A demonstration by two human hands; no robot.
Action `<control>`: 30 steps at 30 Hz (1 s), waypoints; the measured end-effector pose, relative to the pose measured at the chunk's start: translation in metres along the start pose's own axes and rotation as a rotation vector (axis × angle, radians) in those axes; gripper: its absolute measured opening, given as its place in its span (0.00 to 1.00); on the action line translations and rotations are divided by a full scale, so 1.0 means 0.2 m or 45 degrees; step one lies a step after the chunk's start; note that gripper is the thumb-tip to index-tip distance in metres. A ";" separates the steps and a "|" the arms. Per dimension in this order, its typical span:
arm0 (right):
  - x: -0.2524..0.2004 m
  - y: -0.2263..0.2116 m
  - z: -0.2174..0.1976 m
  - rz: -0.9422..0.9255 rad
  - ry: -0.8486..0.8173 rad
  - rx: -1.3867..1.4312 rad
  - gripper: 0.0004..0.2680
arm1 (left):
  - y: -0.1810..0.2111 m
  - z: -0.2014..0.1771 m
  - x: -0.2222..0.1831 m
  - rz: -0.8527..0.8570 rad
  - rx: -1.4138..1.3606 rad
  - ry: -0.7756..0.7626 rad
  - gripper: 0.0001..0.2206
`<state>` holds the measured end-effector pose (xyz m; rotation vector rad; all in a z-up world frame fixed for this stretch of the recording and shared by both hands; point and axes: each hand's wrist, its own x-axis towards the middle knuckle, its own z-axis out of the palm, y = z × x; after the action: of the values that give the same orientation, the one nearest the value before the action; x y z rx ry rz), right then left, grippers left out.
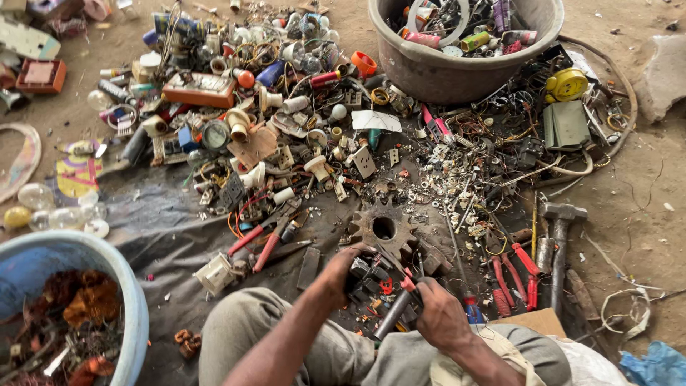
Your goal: The person uses pliers to remove copper wire and small electrical components from a large industrial gear while sitting in a recycling yard.
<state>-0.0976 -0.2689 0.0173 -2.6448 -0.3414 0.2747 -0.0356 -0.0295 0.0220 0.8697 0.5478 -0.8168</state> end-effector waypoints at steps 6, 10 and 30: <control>-0.01 0.03 -0.04 -0.219 0.306 0.086 0.18 | 0.04 -0.03 0.01 0.235 -0.120 0.020 0.14; 0.00 0.09 -0.05 -0.366 0.463 -0.303 0.17 | 0.08 -0.05 -0.01 0.202 -0.256 0.104 0.12; 0.05 0.17 -0.12 -0.585 0.374 -0.382 0.12 | 0.04 -0.07 0.00 0.104 -0.109 0.000 0.14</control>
<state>-0.0766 -0.3051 0.0212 -2.7363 -0.9284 -0.3331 -0.0295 -0.0151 0.0177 0.8085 0.5402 -0.7144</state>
